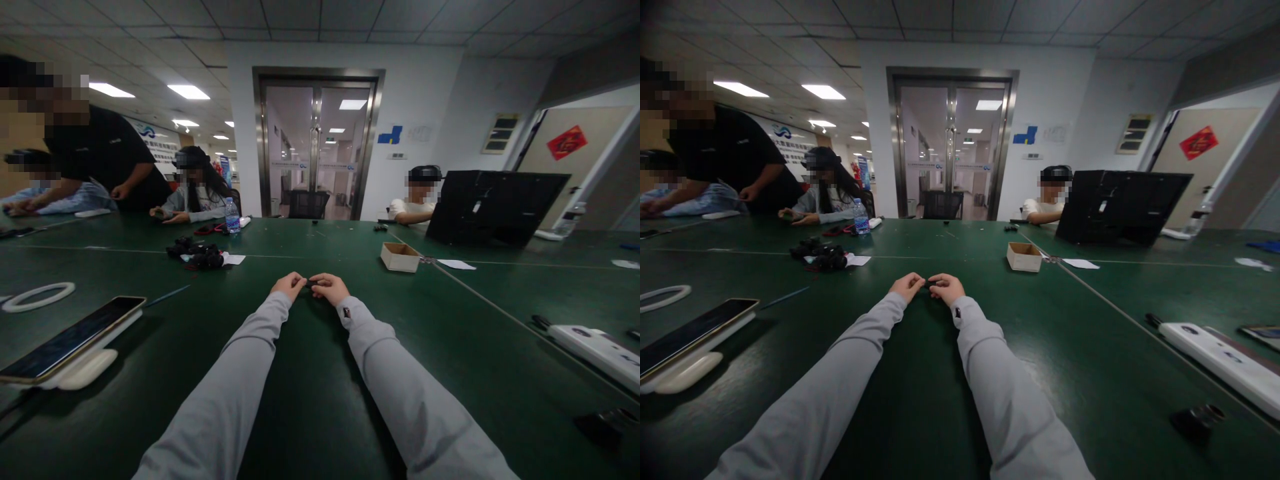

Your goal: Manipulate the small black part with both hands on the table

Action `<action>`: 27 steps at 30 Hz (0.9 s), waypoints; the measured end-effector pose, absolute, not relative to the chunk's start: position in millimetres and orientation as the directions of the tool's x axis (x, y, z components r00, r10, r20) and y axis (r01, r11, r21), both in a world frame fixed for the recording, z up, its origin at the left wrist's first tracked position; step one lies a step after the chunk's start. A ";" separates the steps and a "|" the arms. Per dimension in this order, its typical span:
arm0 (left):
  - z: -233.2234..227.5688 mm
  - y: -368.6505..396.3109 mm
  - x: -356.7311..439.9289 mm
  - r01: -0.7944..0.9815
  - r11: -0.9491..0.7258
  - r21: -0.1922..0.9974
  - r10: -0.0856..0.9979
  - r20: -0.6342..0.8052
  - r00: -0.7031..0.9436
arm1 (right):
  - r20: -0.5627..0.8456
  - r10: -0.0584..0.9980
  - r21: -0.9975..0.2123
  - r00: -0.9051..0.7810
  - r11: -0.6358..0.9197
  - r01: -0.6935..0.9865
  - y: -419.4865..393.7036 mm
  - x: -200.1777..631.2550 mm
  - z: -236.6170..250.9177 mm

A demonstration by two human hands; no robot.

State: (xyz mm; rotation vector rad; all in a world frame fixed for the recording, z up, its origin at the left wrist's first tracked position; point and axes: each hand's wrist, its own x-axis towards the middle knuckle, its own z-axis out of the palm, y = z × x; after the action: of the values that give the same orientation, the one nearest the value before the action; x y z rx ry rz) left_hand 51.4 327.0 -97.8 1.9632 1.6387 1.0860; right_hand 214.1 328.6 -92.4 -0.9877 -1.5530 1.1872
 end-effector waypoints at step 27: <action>-107.5 339.1 44.9 0.480 -0.337 0.810 0.930 0.367 0.033 | 0.106 0.948 -0.988 -0.301 0.066 -0.140 337.9 219.2 -99.3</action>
State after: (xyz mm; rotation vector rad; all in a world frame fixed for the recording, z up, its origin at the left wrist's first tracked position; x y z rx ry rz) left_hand 44.9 339.1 -107.5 1.8454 1.4242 1.2560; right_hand 219.2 337.9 -99.3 -0.8849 -1.3731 1.4231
